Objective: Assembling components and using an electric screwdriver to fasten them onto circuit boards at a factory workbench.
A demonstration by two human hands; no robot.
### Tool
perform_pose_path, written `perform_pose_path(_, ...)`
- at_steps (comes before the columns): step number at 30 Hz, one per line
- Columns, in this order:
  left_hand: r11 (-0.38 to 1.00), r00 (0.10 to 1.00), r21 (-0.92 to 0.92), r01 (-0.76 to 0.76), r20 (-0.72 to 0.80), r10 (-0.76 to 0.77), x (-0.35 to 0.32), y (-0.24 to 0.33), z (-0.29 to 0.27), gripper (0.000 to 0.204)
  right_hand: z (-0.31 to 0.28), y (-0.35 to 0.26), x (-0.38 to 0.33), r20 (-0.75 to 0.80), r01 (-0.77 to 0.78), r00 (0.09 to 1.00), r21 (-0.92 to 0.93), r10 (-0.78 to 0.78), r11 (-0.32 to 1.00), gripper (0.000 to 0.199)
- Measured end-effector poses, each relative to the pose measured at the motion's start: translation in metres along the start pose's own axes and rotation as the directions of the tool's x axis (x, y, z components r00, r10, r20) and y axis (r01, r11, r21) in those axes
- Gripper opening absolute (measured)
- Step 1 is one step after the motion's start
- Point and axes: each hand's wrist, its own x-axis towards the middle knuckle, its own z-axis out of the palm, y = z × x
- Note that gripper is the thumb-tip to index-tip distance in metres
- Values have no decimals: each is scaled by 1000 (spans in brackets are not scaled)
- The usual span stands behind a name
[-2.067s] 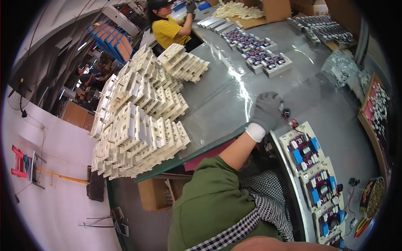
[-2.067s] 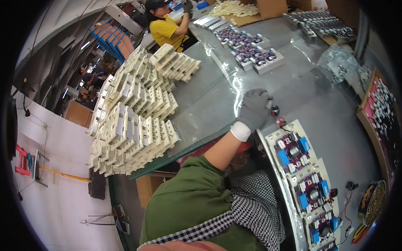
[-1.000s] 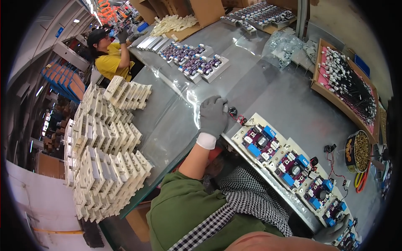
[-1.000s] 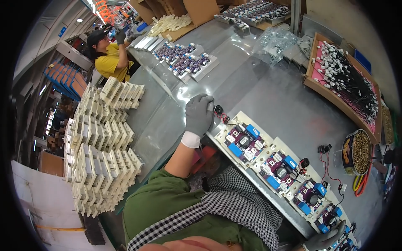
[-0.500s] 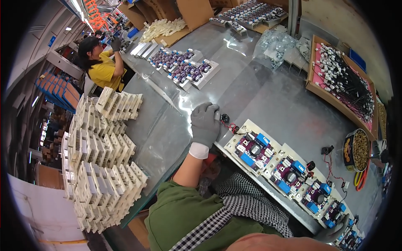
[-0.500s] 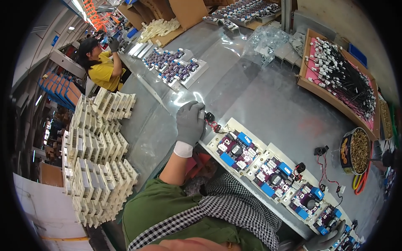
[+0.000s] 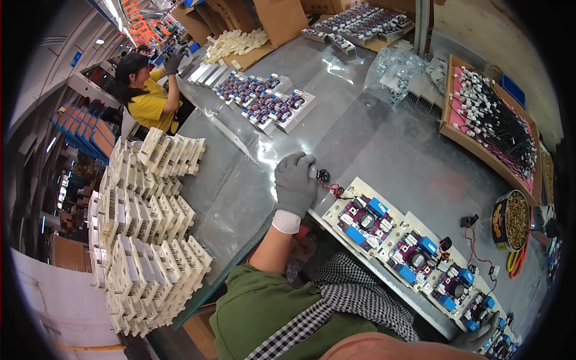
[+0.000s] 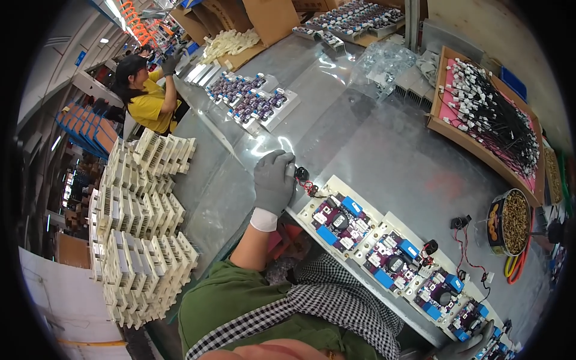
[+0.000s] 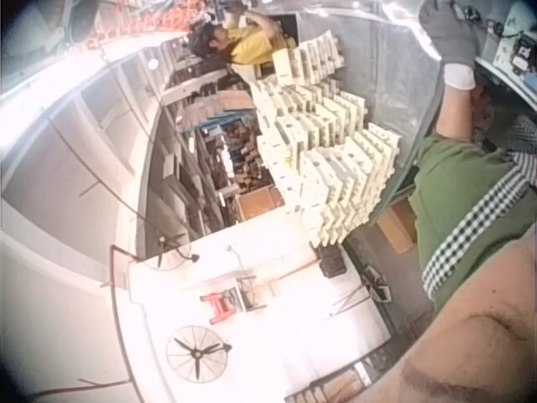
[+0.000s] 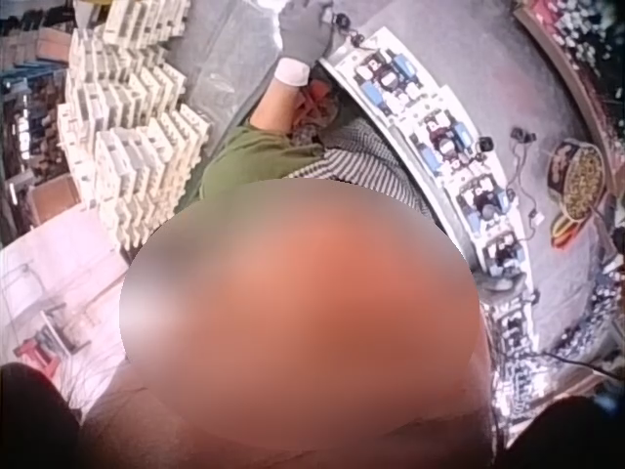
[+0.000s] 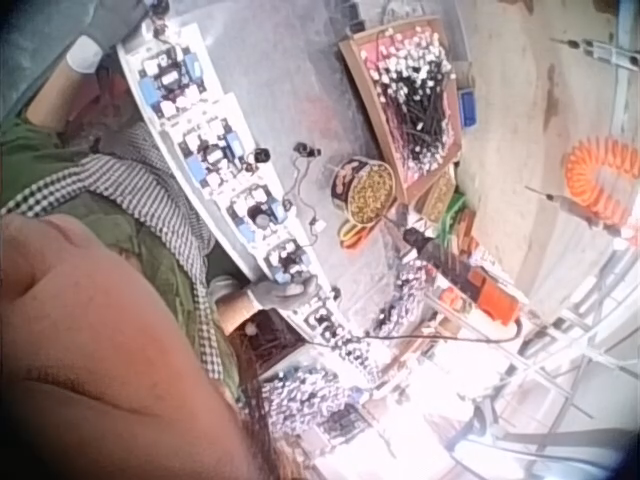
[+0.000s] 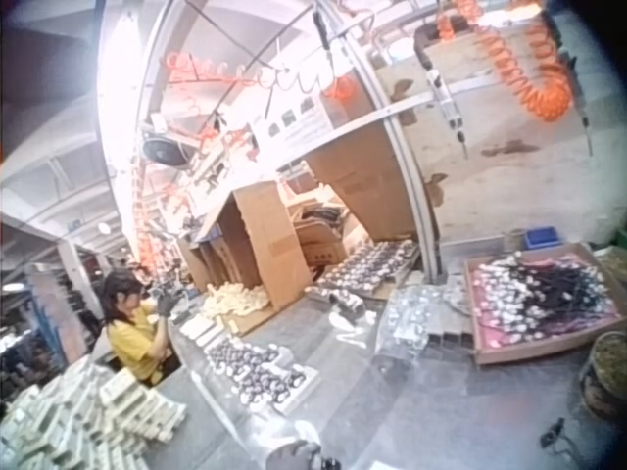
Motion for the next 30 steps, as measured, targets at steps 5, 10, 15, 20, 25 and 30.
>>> perform_pose_path(5,999,1000,-34,-2,28,2,5,-1,-1,22,-2,-5,1,-13,-40,999,62,41,997,45)
perform_pose_path(10,1000,997,-2,23,69,-22,4,-1,-2,23,3,-18,5,-95,116,989,39,-112,993,46)
perform_pose_path(15,1000,998,-2,-4,68,4,3,-3,1,24,14,-29,8,-165,214,964,30,-206,976,50)
perform_pose_path(20,1000,998,-13,11,66,-10,4,3,0,24,6,-15,5,-89,180,981,72,-173,981,48)
perform_pose_path(25,1000,998,-7,-9,58,10,3,-1,-1,24,9,-39,13,-93,321,940,-93,-329,943,48)
perform_pose_path(30,1000,999,-7,-25,47,25,4,0,1,24,9,-38,10,-51,282,957,-86,-287,955,48)
